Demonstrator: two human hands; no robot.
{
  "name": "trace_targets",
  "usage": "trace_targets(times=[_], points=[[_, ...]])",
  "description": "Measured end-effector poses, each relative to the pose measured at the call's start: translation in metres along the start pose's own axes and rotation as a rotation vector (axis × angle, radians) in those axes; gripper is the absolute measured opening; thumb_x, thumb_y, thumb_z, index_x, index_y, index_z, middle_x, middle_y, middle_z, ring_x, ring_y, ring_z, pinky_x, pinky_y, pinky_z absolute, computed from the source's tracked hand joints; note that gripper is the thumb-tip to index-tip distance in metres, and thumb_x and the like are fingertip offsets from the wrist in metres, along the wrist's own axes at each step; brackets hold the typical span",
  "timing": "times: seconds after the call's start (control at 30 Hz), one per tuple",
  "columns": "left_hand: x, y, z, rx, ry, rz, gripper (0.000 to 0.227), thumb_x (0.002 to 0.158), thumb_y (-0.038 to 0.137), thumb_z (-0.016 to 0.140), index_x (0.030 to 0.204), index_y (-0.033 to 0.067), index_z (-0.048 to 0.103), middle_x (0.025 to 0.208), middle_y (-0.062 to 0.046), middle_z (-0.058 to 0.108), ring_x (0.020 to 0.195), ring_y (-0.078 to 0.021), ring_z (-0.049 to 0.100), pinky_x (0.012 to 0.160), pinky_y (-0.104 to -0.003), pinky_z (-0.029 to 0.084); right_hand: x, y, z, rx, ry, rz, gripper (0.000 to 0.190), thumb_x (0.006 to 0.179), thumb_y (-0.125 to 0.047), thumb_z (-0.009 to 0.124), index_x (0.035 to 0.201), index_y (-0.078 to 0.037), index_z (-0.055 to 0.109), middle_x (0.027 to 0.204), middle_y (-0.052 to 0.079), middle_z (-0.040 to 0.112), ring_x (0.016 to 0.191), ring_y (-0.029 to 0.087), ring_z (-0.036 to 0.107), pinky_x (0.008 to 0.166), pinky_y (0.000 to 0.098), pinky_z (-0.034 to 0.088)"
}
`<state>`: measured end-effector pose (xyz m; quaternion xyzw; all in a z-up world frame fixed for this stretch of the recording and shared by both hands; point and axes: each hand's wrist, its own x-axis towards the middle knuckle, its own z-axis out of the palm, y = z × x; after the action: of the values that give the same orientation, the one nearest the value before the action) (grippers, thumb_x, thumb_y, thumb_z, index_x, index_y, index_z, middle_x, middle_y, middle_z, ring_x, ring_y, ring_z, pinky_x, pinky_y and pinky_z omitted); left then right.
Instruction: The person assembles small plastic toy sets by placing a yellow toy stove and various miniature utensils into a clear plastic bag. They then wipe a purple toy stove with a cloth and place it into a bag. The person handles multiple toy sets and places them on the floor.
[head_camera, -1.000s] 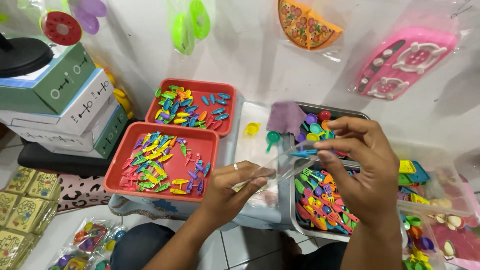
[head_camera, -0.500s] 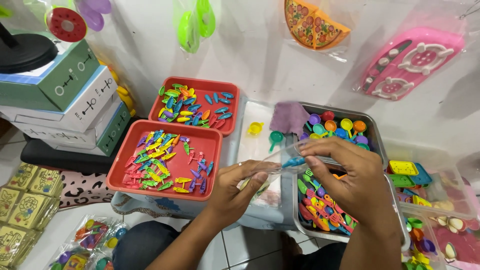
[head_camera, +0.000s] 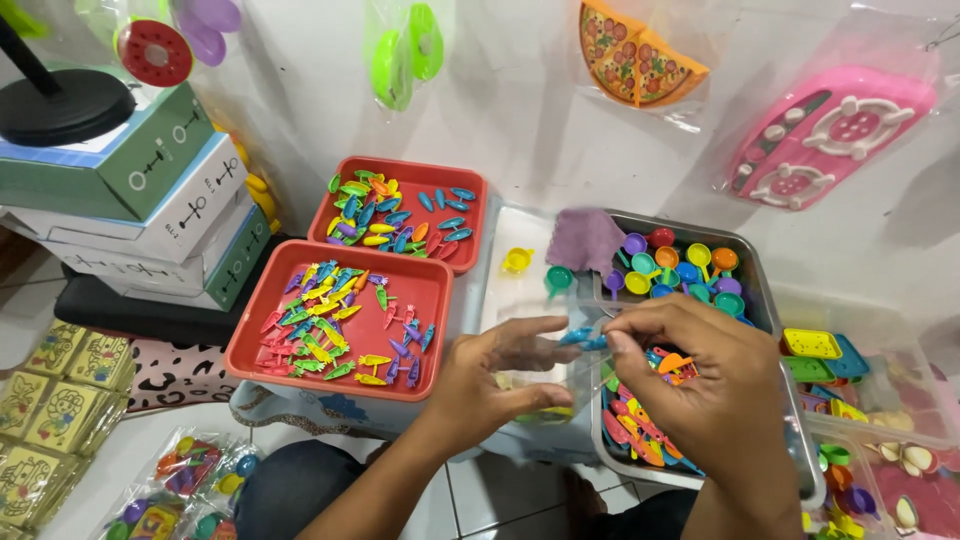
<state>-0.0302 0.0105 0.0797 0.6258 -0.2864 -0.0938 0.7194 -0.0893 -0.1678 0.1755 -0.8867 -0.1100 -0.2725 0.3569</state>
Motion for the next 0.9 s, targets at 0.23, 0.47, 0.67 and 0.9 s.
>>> trace_targets(times=[0.23,0.47,0.67,0.9], points=[[0.0,-0.006,0.004,0.031,0.074,0.046,0.02,0.082,-0.001,0.077,0.102,-0.0034,0.078,0.092,-0.012,0.082,0.077,-0.0131,0.077,0.07,-0.022,0.062,0.002,0.0,0.0,-0.123,0.009,0.02,0.01,0.075,-0.002,0.072,0.084,0.003,0.071,0.082,0.004,0.075,0.059,0.013,0.061,0.057,0.0234,0.049],[-0.002,-0.01,0.008,0.004,0.193,0.03,0.015,0.083,0.004,0.079,0.098,-0.0005,0.079,0.078,-0.005,0.078,0.066,-0.0079,0.065,0.058,-0.02,0.051,0.003,0.038,0.015,0.267,-0.071,0.053,0.051,0.07,-0.023,0.078,0.111,-0.004,0.055,0.104,0.009,0.07,0.078,0.015,0.062,0.075,0.0289,0.055],[-0.003,-0.011,-0.004,-0.013,0.281,0.056,0.013,0.084,0.003,0.077,0.095,-0.0032,0.078,0.08,-0.006,0.078,0.067,-0.0077,0.063,0.062,-0.021,0.052,0.0,0.095,0.057,0.617,-0.387,0.268,0.074,0.059,-0.016,0.09,0.123,-0.005,0.053,0.102,0.009,0.071,0.087,0.018,0.067,0.082,0.0334,0.056],[0.004,-0.012,-0.018,0.038,0.293,0.215,0.042,0.076,0.018,0.089,0.114,0.0072,0.077,0.099,-0.013,0.078,0.095,-0.0257,0.076,0.082,-0.036,0.063,-0.009,0.125,0.078,0.58,-0.244,0.266,0.009,0.078,0.002,0.085,0.078,-0.001,0.077,0.075,0.007,0.078,0.079,0.011,0.065,0.078,0.033,0.055]])
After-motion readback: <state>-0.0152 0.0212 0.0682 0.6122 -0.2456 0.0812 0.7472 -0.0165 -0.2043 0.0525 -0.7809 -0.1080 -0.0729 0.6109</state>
